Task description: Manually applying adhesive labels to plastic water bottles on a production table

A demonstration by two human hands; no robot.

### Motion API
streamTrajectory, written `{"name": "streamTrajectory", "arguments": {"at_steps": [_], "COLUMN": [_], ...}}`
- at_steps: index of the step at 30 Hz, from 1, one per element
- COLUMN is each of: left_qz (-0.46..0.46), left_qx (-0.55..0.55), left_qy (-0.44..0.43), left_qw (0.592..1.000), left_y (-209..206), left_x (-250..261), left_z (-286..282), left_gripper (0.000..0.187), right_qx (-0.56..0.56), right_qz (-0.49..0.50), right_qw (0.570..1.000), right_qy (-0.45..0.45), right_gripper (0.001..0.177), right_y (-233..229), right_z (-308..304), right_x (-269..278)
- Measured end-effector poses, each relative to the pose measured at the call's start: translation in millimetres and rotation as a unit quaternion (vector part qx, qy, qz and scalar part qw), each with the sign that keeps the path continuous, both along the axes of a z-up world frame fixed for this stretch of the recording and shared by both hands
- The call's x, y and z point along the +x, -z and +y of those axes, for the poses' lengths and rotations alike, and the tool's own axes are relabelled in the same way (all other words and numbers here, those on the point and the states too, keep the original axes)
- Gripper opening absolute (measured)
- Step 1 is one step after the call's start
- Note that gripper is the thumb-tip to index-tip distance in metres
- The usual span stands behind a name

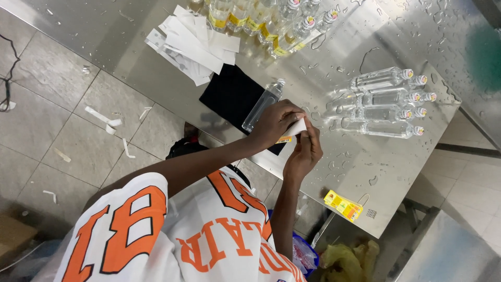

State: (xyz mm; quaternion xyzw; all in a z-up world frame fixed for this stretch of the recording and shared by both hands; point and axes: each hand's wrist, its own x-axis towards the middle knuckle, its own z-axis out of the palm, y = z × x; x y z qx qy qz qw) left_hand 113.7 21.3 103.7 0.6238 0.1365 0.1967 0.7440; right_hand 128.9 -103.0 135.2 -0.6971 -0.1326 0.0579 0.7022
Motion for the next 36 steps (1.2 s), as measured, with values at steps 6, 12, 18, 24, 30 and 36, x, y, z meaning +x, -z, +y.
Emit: {"name": "streamTrajectory", "arguments": {"at_steps": [6,12,18,24,30,36], "left_qz": [0.011,0.094,0.194,0.199,0.264,0.074], "left_qx": [0.011,-0.097,-0.189,-0.004,0.295,0.236], "left_qy": [-0.009,-0.108,-0.304,-0.385,-0.332,-0.169], "left_qw": [1.0,0.985,0.913,0.901,0.856,0.954], "left_y": [6,44,115,172,199,83], "left_x": [0,9,13,-11,-26,-32], "left_z": [10,50,204,299,279,74], "left_gripper": [0.022,0.028,0.018,0.024,0.102,0.013], "right_qx": [-0.001,0.011,0.225,0.277,0.256,0.122], "right_qz": [0.001,0.045,0.227,0.223,0.211,0.139], "right_qw": [1.0,0.997,0.931,0.918,0.925,0.973], "right_qy": [-0.009,0.055,0.175,0.177,0.184,0.135], "right_gripper": [0.04,0.035,0.038,0.04,0.033,0.033], "right_y": [17,10,24,18,11,1], "right_z": [2,10,-24,-62,-52,-9], "right_x": [1,-2,26,40,28,-3]}}
